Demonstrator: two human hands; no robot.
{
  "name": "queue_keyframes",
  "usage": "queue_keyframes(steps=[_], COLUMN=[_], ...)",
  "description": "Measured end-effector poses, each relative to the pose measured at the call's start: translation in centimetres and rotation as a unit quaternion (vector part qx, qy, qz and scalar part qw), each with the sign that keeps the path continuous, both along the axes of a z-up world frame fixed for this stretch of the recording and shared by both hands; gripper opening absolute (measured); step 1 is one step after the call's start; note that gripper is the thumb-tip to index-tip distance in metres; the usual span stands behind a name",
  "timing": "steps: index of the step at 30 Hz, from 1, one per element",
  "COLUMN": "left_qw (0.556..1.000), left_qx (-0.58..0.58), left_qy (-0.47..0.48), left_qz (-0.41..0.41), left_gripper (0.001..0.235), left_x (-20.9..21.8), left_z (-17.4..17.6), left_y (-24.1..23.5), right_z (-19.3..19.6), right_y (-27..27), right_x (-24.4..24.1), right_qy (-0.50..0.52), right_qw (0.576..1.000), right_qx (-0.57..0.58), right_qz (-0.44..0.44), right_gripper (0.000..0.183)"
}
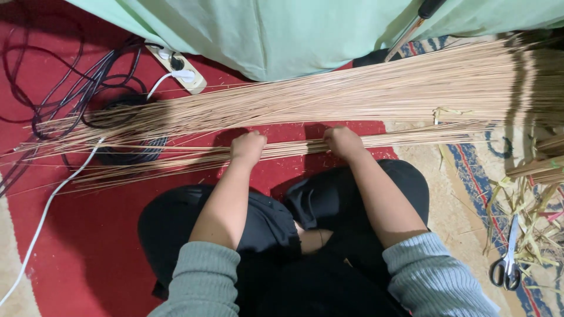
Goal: Weaving long wooden sticks together to create a bundle or mat
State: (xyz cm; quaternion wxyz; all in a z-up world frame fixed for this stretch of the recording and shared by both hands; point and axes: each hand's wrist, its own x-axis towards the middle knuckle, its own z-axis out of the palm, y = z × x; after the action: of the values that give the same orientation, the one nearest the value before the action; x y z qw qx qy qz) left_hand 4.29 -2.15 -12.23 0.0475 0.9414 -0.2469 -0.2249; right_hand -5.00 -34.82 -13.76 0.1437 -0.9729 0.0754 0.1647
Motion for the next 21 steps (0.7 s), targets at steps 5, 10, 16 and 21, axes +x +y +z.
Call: queue_keyframes(steps=[5,10,16,21], left_qw=[0.997,0.993,0.998,0.974], left_qx=[0.028,0.086,-0.023,-0.109], left_qy=[0.071,0.071,0.005,-0.193], left_qz=[0.032,0.036,0.062,0.047], left_gripper=[0.024,0.021,0.013,0.01], left_x=[0.8,0.6,1.3,2.0], left_z=[0.6,5.4,7.9,5.1], left_y=[-1.0,-1.1,-0.4,-0.4], right_z=[3.0,2.7,4.9,2.7], right_y=[1.0,1.6,1.9,0.4], right_x=[-0.1,0.6,0.7,2.2], right_qy=[0.003,0.006,0.019,-0.234], right_qw=[1.0,0.999,0.999,0.969], right_qx=[-0.012,-0.03,-0.014,-0.052], right_qz=[0.012,0.035,0.026,0.056], right_gripper=[0.021,0.019,0.023,0.012])
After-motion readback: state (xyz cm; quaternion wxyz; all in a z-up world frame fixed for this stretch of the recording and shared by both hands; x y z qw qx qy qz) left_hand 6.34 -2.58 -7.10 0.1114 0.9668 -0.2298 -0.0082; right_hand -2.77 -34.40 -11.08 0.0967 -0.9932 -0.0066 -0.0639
